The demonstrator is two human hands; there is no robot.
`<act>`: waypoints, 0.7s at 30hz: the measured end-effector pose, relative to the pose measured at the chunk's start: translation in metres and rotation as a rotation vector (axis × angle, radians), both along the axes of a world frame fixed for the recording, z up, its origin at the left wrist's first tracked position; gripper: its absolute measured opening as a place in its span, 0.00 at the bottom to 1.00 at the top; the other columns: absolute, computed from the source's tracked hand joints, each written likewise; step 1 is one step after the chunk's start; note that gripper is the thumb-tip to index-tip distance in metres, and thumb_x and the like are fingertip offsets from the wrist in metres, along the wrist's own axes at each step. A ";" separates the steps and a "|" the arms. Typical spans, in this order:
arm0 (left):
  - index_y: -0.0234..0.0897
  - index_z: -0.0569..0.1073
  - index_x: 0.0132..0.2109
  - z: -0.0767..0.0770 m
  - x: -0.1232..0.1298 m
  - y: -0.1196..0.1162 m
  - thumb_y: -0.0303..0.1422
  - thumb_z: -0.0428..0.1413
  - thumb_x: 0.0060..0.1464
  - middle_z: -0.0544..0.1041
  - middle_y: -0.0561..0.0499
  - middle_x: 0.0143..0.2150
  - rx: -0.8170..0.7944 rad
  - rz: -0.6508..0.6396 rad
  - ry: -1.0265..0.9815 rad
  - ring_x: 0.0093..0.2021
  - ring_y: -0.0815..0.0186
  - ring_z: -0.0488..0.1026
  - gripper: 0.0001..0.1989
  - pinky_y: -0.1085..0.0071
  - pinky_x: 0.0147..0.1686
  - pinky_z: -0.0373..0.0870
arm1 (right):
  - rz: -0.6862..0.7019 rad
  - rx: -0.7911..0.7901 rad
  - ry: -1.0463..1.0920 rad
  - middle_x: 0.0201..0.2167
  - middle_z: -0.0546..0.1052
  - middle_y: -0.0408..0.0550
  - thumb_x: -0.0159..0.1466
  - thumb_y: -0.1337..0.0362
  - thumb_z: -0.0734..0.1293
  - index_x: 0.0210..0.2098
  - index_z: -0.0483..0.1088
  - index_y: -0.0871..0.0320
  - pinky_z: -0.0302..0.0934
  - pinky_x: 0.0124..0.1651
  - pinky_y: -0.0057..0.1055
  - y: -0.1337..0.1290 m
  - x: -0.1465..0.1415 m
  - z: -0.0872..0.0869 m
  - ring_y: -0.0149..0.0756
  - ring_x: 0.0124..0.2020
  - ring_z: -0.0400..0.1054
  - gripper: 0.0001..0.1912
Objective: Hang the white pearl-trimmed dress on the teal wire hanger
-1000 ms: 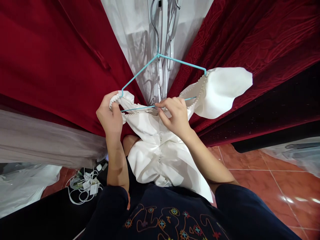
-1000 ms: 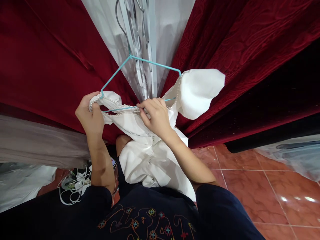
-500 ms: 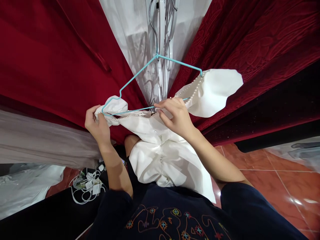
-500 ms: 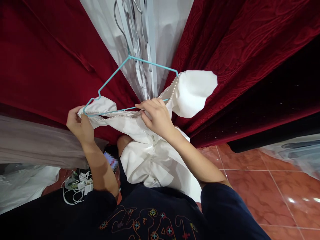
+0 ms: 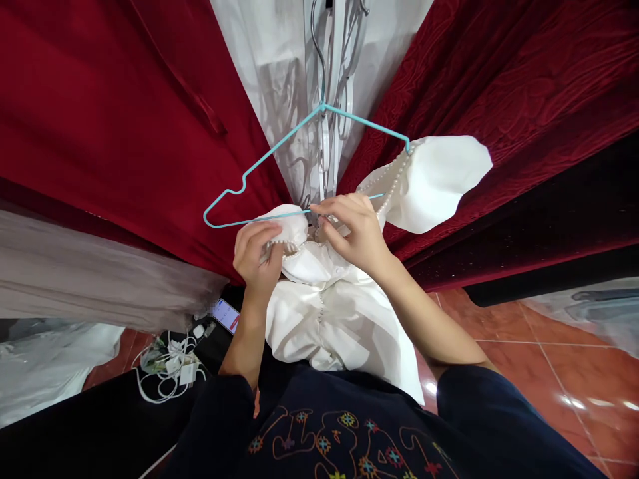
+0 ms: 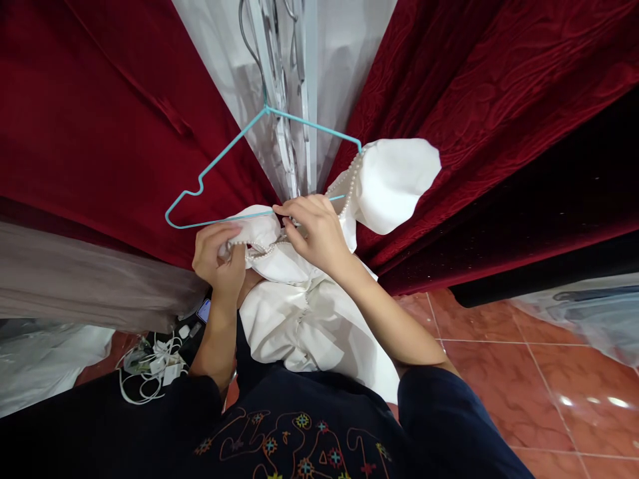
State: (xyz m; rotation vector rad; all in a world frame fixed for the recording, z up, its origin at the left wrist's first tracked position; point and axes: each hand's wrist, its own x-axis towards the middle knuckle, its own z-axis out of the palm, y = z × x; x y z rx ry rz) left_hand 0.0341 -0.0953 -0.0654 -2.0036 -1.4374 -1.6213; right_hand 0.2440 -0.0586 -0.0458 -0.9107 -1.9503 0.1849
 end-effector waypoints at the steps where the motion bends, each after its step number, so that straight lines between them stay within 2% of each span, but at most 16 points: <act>1: 0.41 0.77 0.47 0.008 0.004 0.005 0.28 0.53 0.65 0.81 0.47 0.48 -0.044 -0.010 0.027 0.53 0.59 0.77 0.09 0.55 0.59 0.71 | 0.000 -0.001 0.004 0.46 0.82 0.47 0.70 0.66 0.63 0.50 0.76 0.53 0.59 0.52 0.43 0.000 0.000 -0.001 0.40 0.46 0.74 0.13; 3: 0.41 0.76 0.51 0.023 0.011 0.014 0.28 0.51 0.66 0.81 0.47 0.53 -0.184 -0.039 0.113 0.57 0.59 0.75 0.12 0.55 0.65 0.64 | -0.016 0.012 0.011 0.46 0.82 0.46 0.70 0.66 0.63 0.50 0.76 0.52 0.59 0.53 0.43 -0.001 -0.001 -0.003 0.40 0.47 0.74 0.13; 5: 0.42 0.76 0.55 0.032 0.014 0.019 0.27 0.49 0.66 0.82 0.49 0.54 -0.326 -0.077 0.211 0.56 0.59 0.75 0.15 0.56 0.64 0.62 | -0.052 0.045 0.000 0.46 0.82 0.47 0.70 0.65 0.63 0.50 0.76 0.52 0.59 0.53 0.43 -0.002 -0.003 -0.006 0.40 0.47 0.74 0.13; 7: 0.43 0.76 0.55 0.035 0.015 0.020 0.27 0.48 0.67 0.83 0.50 0.52 -0.402 -0.088 0.273 0.53 0.58 0.75 0.16 0.57 0.60 0.61 | -0.077 0.071 -0.026 0.46 0.82 0.47 0.70 0.65 0.63 0.51 0.75 0.52 0.60 0.53 0.44 -0.002 -0.002 -0.008 0.41 0.46 0.74 0.12; 11: 0.44 0.77 0.55 0.032 0.013 0.014 0.27 0.48 0.67 0.82 0.49 0.51 -0.381 -0.085 0.298 0.51 0.57 0.74 0.16 0.56 0.58 0.60 | 0.017 0.072 -0.037 0.50 0.82 0.47 0.70 0.64 0.65 0.52 0.74 0.51 0.63 0.54 0.44 -0.003 0.004 -0.002 0.41 0.49 0.75 0.12; 14: 0.43 0.76 0.55 0.030 0.013 0.015 0.27 0.49 0.67 0.82 0.48 0.52 -0.349 -0.080 0.305 0.50 0.56 0.73 0.17 0.57 0.56 0.60 | 0.057 0.115 0.080 0.51 0.81 0.47 0.70 0.65 0.65 0.51 0.74 0.50 0.67 0.56 0.46 -0.006 0.015 0.010 0.41 0.53 0.76 0.12; 16: 0.42 0.76 0.55 0.029 0.012 0.017 0.26 0.49 0.66 0.83 0.49 0.51 -0.327 -0.080 0.297 0.49 0.57 0.73 0.17 0.57 0.56 0.60 | -0.074 0.206 0.195 0.51 0.80 0.47 0.70 0.64 0.65 0.51 0.75 0.48 0.67 0.60 0.51 -0.007 0.027 0.020 0.43 0.56 0.75 0.12; 19: 0.42 0.77 0.55 0.027 0.012 0.021 0.25 0.49 0.65 0.83 0.49 0.51 -0.323 -0.072 0.298 0.49 0.57 0.73 0.17 0.57 0.56 0.60 | -0.344 0.342 0.269 0.54 0.78 0.51 0.69 0.58 0.66 0.54 0.74 0.49 0.60 0.69 0.58 0.002 0.048 0.031 0.47 0.61 0.71 0.15; 21: 0.42 0.77 0.55 0.026 0.012 0.021 0.25 0.49 0.65 0.83 0.49 0.51 -0.325 -0.056 0.308 0.50 0.57 0.74 0.18 0.57 0.56 0.60 | -0.396 0.350 0.221 0.56 0.76 0.55 0.66 0.54 0.69 0.58 0.72 0.53 0.59 0.70 0.56 0.014 0.062 0.033 0.48 0.62 0.69 0.23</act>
